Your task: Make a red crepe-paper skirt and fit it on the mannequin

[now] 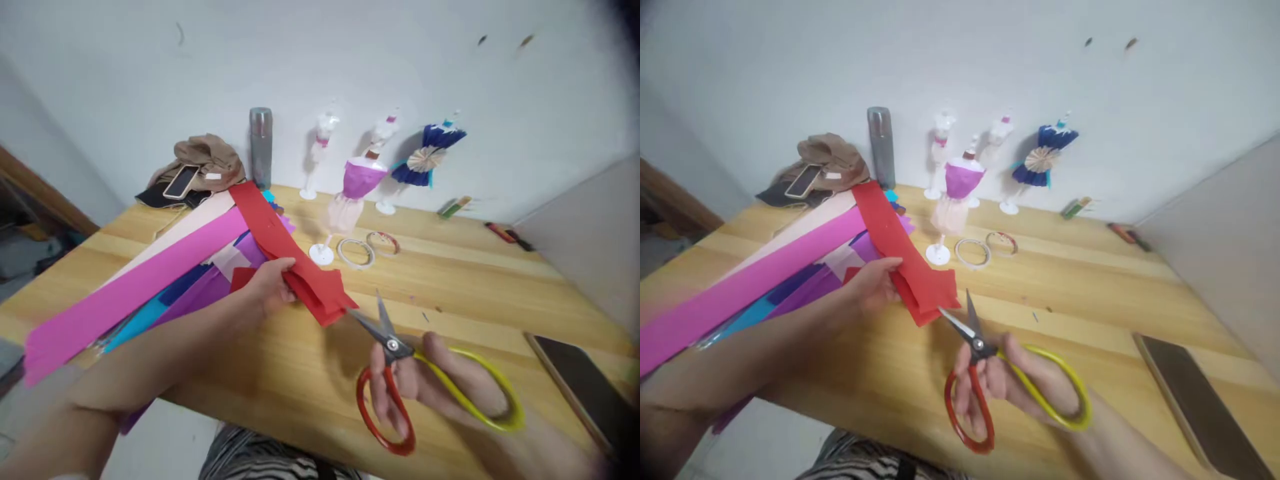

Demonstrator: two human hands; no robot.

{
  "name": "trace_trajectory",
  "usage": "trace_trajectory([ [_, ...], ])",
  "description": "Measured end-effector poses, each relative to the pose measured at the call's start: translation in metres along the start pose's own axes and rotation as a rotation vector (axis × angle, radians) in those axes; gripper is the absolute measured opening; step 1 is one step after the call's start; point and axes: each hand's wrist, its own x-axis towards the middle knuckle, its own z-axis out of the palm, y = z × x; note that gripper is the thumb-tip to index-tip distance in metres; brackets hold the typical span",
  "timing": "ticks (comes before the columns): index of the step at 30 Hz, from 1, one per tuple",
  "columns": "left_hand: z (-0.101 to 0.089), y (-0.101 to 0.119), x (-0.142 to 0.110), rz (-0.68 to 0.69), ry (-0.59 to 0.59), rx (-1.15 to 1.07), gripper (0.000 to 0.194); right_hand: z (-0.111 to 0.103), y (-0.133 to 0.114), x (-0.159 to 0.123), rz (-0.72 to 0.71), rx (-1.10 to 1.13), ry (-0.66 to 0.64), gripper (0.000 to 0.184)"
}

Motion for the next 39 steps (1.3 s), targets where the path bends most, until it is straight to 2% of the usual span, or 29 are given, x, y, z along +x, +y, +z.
trace_trajectory([
  [1, 0.0, -0.001, 0.001, 0.003, -0.006, -0.003, 0.014, 0.0, 0.005, 0.001, 0.006, 0.039, -0.106, 0.071],
  [3, 0.001, -0.002, 0.003, 0.023, -0.014, -0.014, 0.012, 0.002, 0.011, 0.002, 0.025, 0.119, -0.2, 0.072],
  [5, 0.002, -0.003, 0.003, 0.037, -0.021, -0.014, 0.012, 0.004, 0.012, 0.005, 0.045, 0.213, -0.168, 0.071],
  [8, 0.002, -0.004, 0.0, 0.041, -0.041, 0.006, 0.015, 0.009, 0.01, 0.008, 0.095, 0.374, -0.048, 0.062],
  [11, 0.002, -0.003, -0.004, 0.039, -0.065, 0.031, 0.019, 0.011, 0.011, 0.01, 0.149, 0.468, 0.042, 0.063],
  [22, -0.008, -0.002, -0.004, 0.059, -0.07, 0.074, 0.021, 0.003, 0.012, 0.007, 0.167, 0.459, 0.21, 0.061],
  [31, -0.015, -0.008, -0.001, 0.118, -0.156, 0.092, 0.021, 0.006, 0.015, 0.008, 0.171, 0.487, 0.198, 0.059],
  [39, -0.017, -0.011, 0.0, 0.111, -0.145, 0.071, 0.019, 0.004, 0.014, 0.007, 0.172, 0.486, 0.244, 0.057],
])
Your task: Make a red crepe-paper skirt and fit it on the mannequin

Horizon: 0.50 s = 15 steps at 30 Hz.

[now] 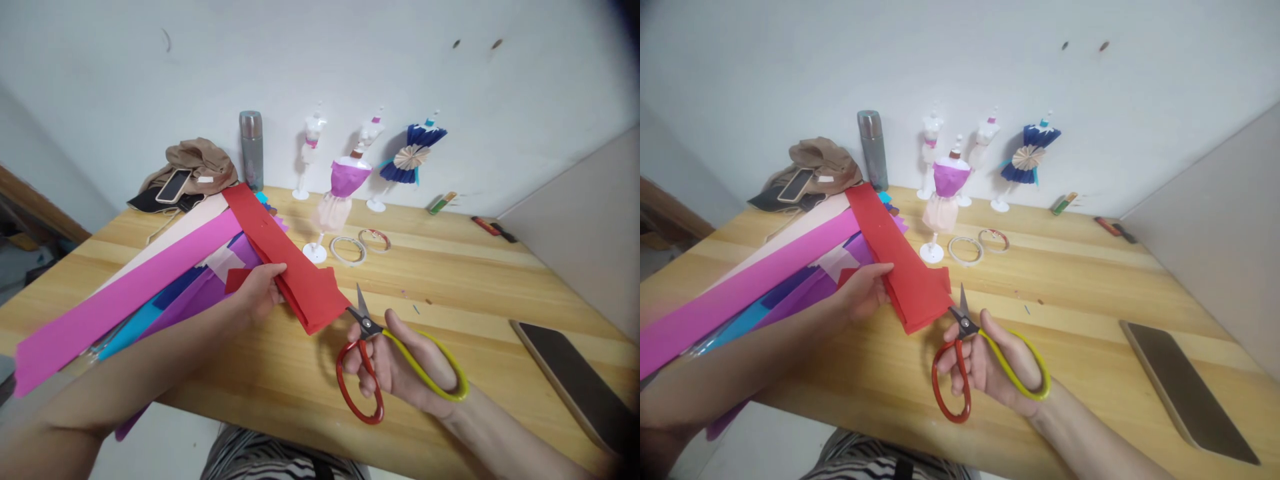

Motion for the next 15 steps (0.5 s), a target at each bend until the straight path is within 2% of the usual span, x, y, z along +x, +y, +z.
trace_trajectory([
  [9, -0.0023, -0.0009, 0.0009, -0.012, 0.023, -0.036, 0.017, -0.0037, 0.0013, 0.0032, -0.034, 0.055, 0.007, 0.056],
  [15, -0.0085, -0.002, 0.0053, 0.006, -0.069, -0.061, 0.02, -0.0072, 0.0083, 0.0076, -0.057, 0.095, -0.043, 0.053],
])
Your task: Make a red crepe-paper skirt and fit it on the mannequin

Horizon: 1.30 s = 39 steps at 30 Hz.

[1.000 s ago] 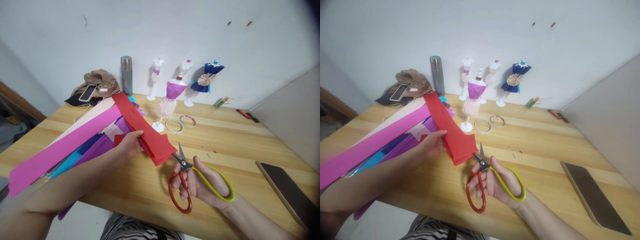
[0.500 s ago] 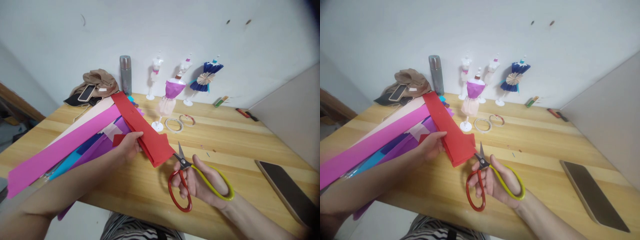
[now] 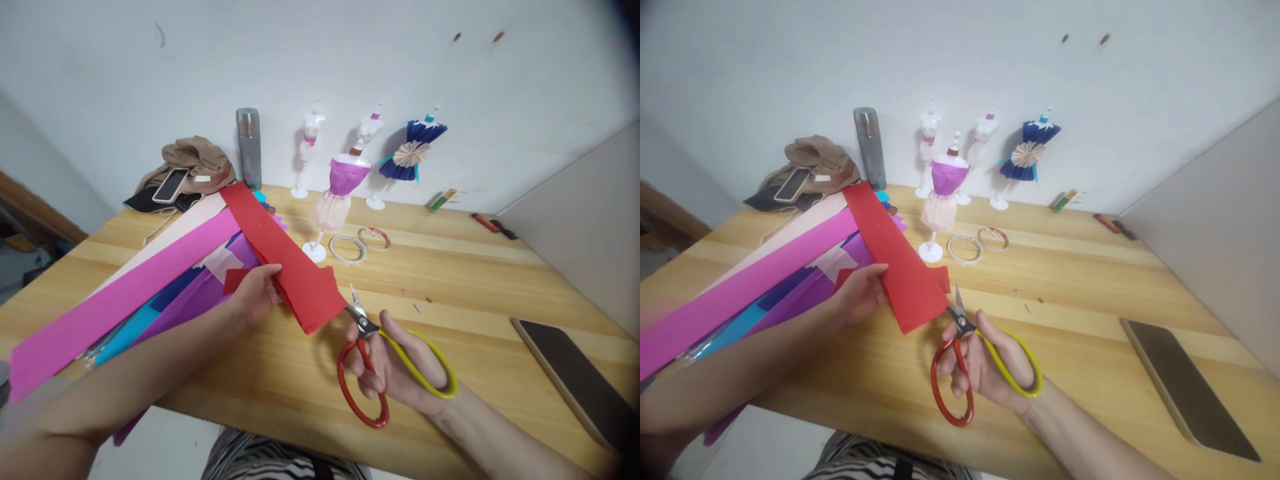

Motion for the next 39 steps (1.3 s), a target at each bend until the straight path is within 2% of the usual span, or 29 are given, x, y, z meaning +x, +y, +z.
trace_trajectory([
  [4, -0.001, -0.001, 0.0, 0.015, -0.012, -0.055, 0.02, 0.0, 0.005, 0.003, -0.083, 0.043, -0.026, 0.052],
  [11, -0.002, -0.006, 0.001, 0.039, 0.036, -0.109, 0.016, 0.003, 0.013, 0.01, -0.181, 0.068, -0.028, 0.05],
  [19, -0.005, -0.012, 0.002, 0.117, 0.116, -0.13, 0.017, 0.0, 0.02, 0.017, -0.185, -0.041, 0.028, 0.048],
  [24, -0.012, -0.015, 0.002, 0.187, 0.068, -0.114, 0.02, 0.0, 0.024, 0.018, -0.187, -0.128, 0.07, 0.052],
  [28, -0.015, -0.011, -0.001, 0.193, 0.063, -0.122, 0.025, 0.002, 0.025, 0.019, -0.2, -0.153, 0.079, 0.052],
  [31, -0.015, -0.006, -0.007, 0.201, 0.103, -0.182, 0.022, 0.005, 0.025, 0.02, -0.203, -0.146, 0.077, 0.052],
  [34, -0.015, -0.003, -0.014, 0.198, 0.164, -0.295, 0.027, 0.008, 0.025, 0.022, -0.197, -0.161, 0.078, 0.052],
  [39, -0.014, -0.008, -0.023, 0.128, 0.291, -0.419, 0.031, 0.009, 0.028, 0.022, -0.183, -0.169, 0.086, 0.051],
])
